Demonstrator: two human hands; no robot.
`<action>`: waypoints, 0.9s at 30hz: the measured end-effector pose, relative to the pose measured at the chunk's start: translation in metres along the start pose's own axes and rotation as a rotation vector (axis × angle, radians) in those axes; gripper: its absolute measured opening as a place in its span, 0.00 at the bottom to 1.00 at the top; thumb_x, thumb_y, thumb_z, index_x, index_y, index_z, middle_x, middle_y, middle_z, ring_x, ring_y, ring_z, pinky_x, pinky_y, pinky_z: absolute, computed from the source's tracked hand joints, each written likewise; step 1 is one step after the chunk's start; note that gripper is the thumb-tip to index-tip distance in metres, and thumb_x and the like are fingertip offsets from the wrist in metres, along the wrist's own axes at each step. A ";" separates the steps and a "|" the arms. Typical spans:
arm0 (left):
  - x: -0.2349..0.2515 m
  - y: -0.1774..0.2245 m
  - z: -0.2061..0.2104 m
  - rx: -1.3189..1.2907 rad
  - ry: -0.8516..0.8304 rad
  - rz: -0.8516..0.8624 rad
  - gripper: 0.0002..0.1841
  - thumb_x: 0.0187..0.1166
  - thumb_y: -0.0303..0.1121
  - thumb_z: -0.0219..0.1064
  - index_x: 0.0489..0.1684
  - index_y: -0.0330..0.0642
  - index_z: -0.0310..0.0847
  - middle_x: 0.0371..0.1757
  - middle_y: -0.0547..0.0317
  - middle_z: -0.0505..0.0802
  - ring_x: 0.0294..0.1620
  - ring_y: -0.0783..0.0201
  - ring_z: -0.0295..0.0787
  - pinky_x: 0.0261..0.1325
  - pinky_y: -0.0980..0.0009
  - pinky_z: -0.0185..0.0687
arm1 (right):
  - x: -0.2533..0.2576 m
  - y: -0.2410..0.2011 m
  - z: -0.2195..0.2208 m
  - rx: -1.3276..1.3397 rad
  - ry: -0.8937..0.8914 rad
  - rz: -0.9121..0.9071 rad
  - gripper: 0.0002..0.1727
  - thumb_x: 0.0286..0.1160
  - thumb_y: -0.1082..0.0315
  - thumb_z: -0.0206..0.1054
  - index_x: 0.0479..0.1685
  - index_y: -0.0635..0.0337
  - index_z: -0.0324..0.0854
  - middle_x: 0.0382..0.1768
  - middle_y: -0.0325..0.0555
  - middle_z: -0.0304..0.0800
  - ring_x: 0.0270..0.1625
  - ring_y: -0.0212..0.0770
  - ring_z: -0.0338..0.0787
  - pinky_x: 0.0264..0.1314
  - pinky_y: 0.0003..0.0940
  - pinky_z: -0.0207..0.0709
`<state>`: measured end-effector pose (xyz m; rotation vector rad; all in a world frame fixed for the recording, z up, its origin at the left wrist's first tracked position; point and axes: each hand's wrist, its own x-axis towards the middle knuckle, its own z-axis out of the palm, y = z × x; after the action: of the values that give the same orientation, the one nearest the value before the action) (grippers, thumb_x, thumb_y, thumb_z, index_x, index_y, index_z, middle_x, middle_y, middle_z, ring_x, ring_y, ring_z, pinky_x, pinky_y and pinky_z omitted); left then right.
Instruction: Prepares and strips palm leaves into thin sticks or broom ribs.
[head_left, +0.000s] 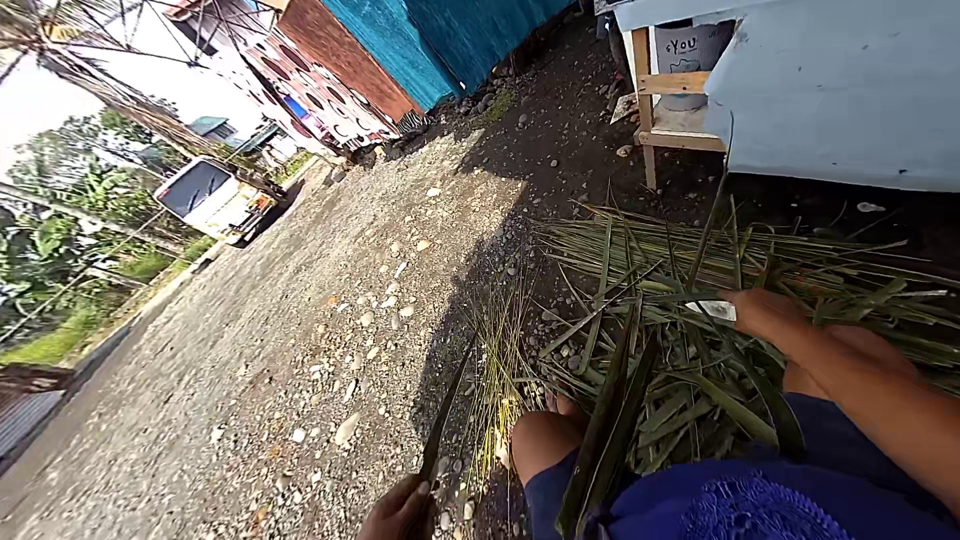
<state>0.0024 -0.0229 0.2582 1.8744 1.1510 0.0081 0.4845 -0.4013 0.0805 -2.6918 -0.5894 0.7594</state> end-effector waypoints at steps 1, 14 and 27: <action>0.006 0.017 0.022 -0.027 -0.050 0.014 0.13 0.92 0.33 0.50 0.56 0.34 0.77 0.28 0.60 0.89 0.23 0.68 0.87 0.31 0.69 0.89 | -0.005 -0.003 0.001 -0.128 -0.099 -0.056 0.29 0.72 0.70 0.72 0.77 0.55 0.80 0.65 0.70 0.86 0.68 0.74 0.83 0.63 0.78 0.73; 0.037 0.107 0.188 -0.217 -0.466 0.258 0.11 0.91 0.32 0.49 0.51 0.38 0.77 0.24 0.65 0.85 0.15 0.75 0.75 0.20 0.80 0.73 | -0.102 -0.048 -0.086 -0.280 0.095 -0.104 0.11 0.76 0.69 0.70 0.52 0.66 0.87 0.51 0.67 0.90 0.58 0.71 0.88 0.55 0.72 0.78; 0.013 0.144 0.259 0.364 -0.014 0.580 0.16 0.87 0.30 0.57 0.62 0.33 0.87 0.44 0.43 0.95 0.47 0.50 0.95 0.59 0.49 0.86 | -0.146 -0.096 0.007 1.060 -0.533 -0.510 0.44 0.74 0.69 0.74 0.92 0.54 0.57 0.31 0.39 0.81 0.20 0.27 0.72 0.21 0.23 0.67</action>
<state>0.2225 -0.2131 0.2004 2.4729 0.5875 0.1170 0.3376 -0.3821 0.1735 -1.3083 -0.6754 1.1875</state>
